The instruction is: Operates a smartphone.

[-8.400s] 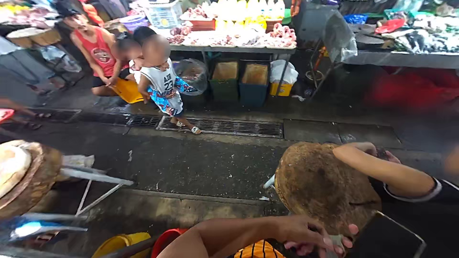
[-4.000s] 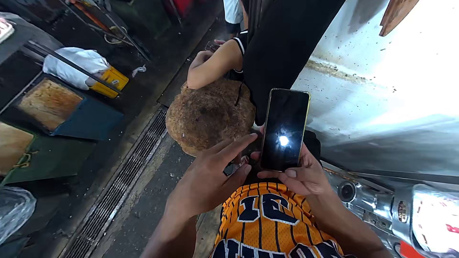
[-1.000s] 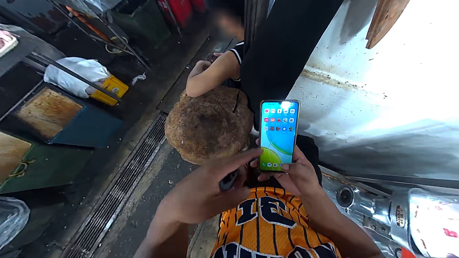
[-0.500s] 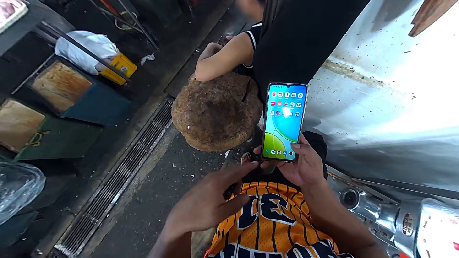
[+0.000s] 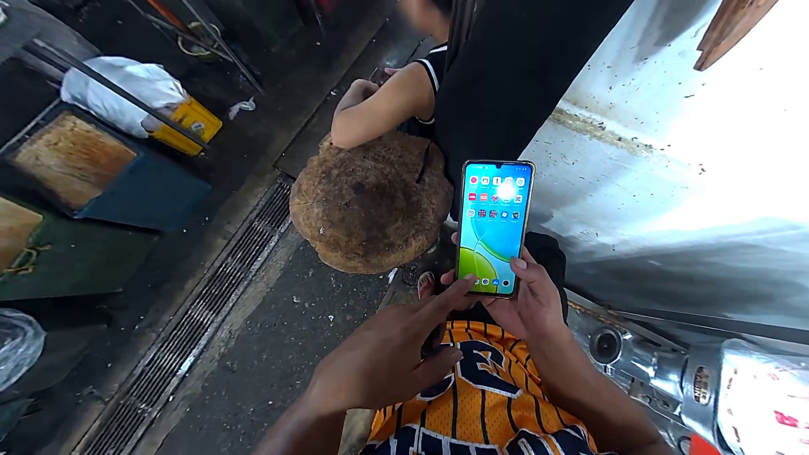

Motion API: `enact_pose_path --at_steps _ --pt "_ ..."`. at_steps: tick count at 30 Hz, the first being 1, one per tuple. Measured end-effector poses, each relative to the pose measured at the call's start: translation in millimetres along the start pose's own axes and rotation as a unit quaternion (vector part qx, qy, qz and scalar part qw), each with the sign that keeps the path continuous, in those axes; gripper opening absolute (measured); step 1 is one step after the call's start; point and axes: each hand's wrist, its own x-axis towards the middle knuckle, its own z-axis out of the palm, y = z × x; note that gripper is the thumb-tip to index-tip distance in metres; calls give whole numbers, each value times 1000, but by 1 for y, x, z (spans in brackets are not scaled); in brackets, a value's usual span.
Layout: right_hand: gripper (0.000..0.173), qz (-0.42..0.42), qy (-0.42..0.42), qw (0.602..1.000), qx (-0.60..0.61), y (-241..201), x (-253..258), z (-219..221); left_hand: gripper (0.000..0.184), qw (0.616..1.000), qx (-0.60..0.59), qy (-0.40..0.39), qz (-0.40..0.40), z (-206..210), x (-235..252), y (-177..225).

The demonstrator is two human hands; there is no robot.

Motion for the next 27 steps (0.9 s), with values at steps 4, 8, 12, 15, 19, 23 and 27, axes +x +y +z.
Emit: enact_pose_path --at_steps 4,8,12,15,19,23,27 --pt "48 -18 -16 999 -29 10 1 1 72 1000 -8 9 -1 -1 -7 -3" --pt "37 -2 13 999 -36 18 1 8 72 999 -22 26 -8 -5 -15 -3" --pt "47 48 2 999 10 20 0 10 70 998 -34 44 -12 -12 -23 -5" --pt "51 51 -19 999 4 21 1 9 70 998 -40 50 -12 -14 -25 -4" --pt "47 42 -19 999 -22 22 -1 11 71 998 -40 56 -12 -12 -25 -1" --pt "37 26 -16 998 -46 22 -4 12 71 997 -41 61 -14 -11 -23 1" --pt "46 54 1 999 -6 18 -12 7 70 997 -37 60 -17 -10 -19 4"
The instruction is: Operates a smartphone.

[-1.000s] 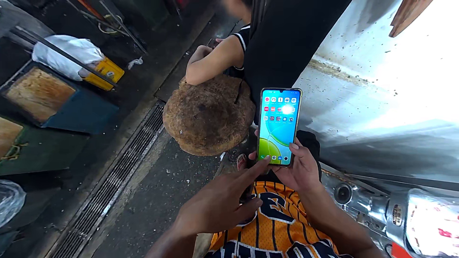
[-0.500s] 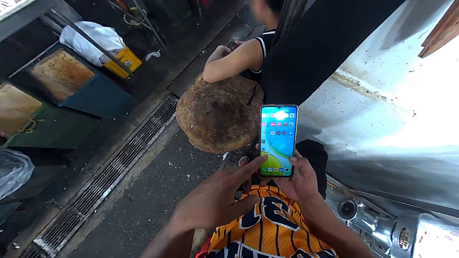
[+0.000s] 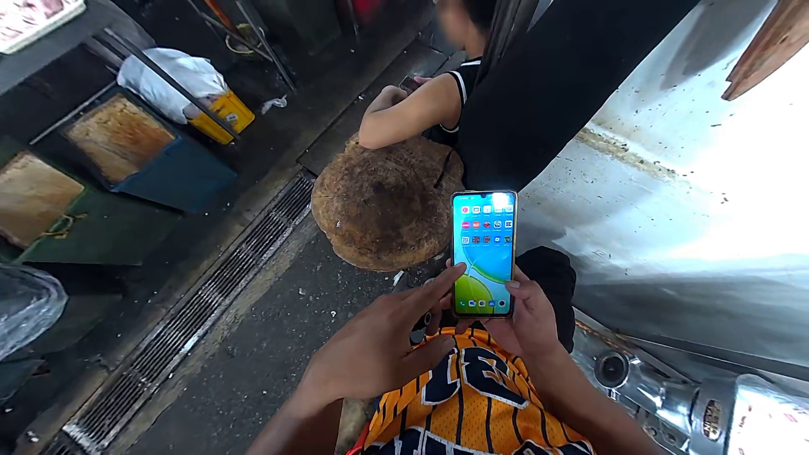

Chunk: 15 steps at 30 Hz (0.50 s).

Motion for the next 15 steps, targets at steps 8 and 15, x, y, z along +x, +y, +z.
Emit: enact_pose_path --at_steps 8,15 --pt "47 -11 -8 1000 -17 -2 -16 -12 71 999 14 -3 -36 19 13 8" --pt "37 26 29 998 -41 -5 -27 -24 68 997 45 43 -36 33 17 10"
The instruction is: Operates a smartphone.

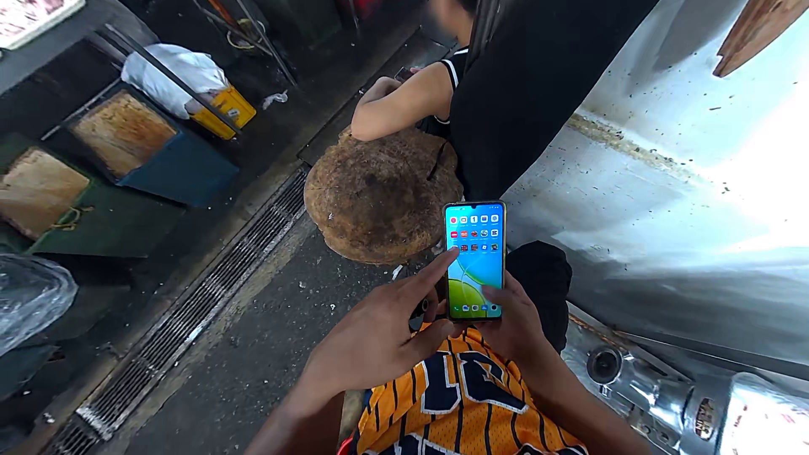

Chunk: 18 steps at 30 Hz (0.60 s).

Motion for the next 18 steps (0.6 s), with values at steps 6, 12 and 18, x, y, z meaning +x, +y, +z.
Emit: enact_pose_path --at_steps 6,12,18 --pt "54 58 -26 996 70 -1 -13 -22 68 999 -32 21 -10 26 -3 -1" --pt "55 60 -14 997 35 -3 -23 -27 68 999 -11 19 -43 45 -5 -1" --pt "55 43 -1 999 -11 -2 -25 -20 67 995 50 -1 -83 51 -6 8"
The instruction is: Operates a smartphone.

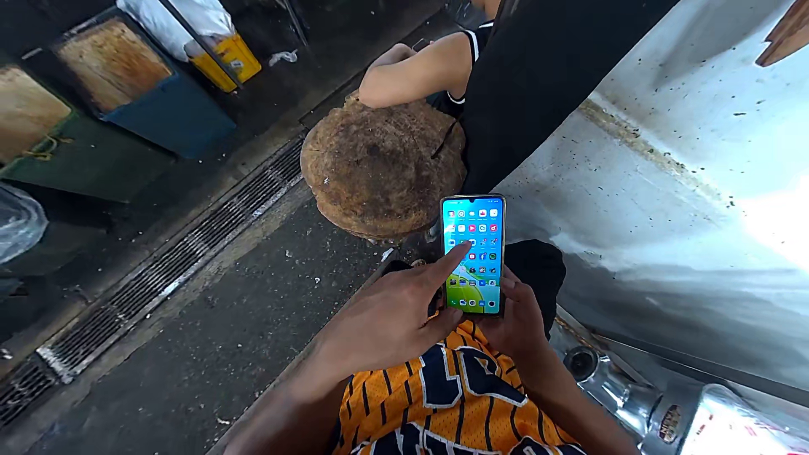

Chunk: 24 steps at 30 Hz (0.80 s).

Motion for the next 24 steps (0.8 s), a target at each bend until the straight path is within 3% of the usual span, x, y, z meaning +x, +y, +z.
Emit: enact_pose_path --at_steps 7,13,18,24 --pt "35 -4 16 999 -28 4 -3 6 68 1000 -13 25 9 -1 -14 -3" --pt "51 34 10 999 -12 5 -8 2 67 998 -41 27 37 -2 -21 -10" --pt "36 20 21 998 -60 9 -3 12 67 997 -56 35 45 -8 -25 -15" --pt "50 23 32 995 -96 20 -1 24 67 997 -64 33 42 -8 -42 -22"
